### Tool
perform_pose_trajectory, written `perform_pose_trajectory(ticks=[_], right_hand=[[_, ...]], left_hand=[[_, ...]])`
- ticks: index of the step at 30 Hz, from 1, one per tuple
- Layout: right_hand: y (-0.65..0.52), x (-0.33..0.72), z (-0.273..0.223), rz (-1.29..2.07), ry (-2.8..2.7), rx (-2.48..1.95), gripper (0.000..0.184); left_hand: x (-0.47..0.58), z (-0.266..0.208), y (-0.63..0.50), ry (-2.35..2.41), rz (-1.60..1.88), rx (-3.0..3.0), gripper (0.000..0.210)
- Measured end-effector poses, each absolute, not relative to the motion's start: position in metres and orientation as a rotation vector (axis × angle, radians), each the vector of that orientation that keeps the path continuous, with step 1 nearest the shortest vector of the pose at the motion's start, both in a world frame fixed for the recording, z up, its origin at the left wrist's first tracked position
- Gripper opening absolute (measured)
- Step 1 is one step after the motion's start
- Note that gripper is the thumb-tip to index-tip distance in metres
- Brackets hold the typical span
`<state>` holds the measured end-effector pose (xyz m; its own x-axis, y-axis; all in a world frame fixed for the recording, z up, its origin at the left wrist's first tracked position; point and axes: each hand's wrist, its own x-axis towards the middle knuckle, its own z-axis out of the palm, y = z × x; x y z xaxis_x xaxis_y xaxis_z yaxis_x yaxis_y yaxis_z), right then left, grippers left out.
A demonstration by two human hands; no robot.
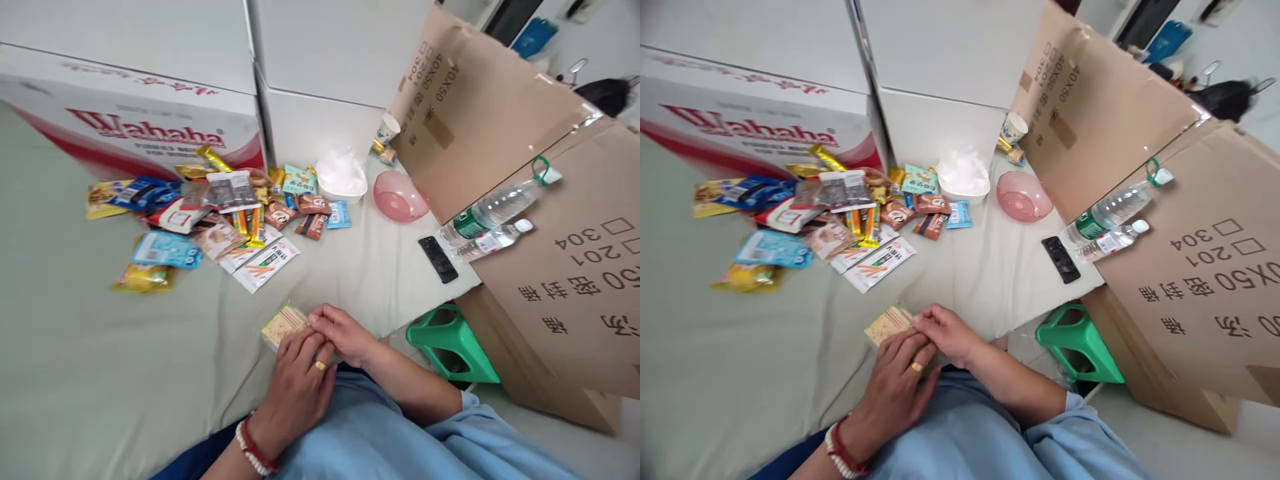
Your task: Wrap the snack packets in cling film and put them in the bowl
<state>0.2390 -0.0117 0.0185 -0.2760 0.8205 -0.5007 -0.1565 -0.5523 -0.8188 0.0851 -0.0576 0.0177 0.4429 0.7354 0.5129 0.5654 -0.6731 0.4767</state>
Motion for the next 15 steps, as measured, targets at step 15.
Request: perform_pose_trajectory(ticks=[15], right_hand=[[0.163, 0.408, 0.068, 0.641, -1.071, -1.683, 0.017]], left_hand=[[0.016, 0.009, -0.044, 1.571, 1.172, 2.116, 0.036]])
